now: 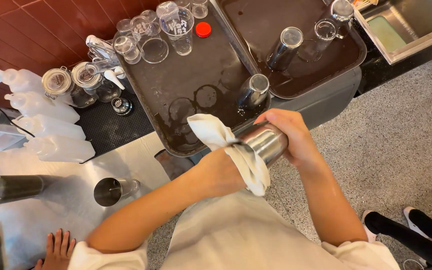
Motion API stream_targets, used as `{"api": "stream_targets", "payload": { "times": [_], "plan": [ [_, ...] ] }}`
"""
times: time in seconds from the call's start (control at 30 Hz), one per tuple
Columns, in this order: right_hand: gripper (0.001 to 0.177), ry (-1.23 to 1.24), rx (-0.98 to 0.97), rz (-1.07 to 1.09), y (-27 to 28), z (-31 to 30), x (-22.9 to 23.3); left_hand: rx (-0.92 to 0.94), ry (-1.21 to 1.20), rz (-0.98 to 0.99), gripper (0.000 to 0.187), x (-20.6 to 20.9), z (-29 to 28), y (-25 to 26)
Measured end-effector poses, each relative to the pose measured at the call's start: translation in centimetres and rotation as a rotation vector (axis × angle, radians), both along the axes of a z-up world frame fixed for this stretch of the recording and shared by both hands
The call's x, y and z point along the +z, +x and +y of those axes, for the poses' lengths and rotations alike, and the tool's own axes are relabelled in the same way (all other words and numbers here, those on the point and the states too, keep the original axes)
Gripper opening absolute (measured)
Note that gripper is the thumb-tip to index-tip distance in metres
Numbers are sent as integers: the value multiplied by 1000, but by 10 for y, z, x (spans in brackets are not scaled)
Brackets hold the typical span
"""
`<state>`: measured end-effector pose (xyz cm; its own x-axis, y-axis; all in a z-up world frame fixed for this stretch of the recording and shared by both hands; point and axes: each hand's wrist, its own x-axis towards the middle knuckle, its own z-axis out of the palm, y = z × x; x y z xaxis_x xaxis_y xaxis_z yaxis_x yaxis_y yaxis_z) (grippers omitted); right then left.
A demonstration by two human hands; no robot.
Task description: Drying and polishing various glasses and metal containers with a cloth in a cafe environment.
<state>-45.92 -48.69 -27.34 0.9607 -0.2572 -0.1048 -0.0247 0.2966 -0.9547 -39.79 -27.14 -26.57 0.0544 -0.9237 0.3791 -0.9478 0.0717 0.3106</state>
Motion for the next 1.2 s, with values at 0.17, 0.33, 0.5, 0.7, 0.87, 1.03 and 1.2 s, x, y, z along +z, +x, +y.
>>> {"api": "stream_targets", "payload": {
  "times": [0.17,0.33,0.5,0.7,0.87,1.03,1.2],
  "plan": [
    [36,96,153,184,3,3,2,-71,-110,-286,32,8,8,8],
    [46,-472,-194,-495,-7,26,-7,147,-239,811,32,50,3,1],
    [46,-525,-267,-360,-12,18,-28,158,-219,1118,34,48,1,-5],
    [43,48,-68,46,-14,9,-42,-77,-105,315,46,33,3,4],
    [41,287,21,530,-26,-4,-70,-249,207,-117,28,41,8,3],
    [52,527,95,462,-37,-14,-76,-229,-85,259,23,78,21,26],
    [59,796,79,118,-55,-10,-79,-143,-127,671,36,-29,74,54]
  ]
}}
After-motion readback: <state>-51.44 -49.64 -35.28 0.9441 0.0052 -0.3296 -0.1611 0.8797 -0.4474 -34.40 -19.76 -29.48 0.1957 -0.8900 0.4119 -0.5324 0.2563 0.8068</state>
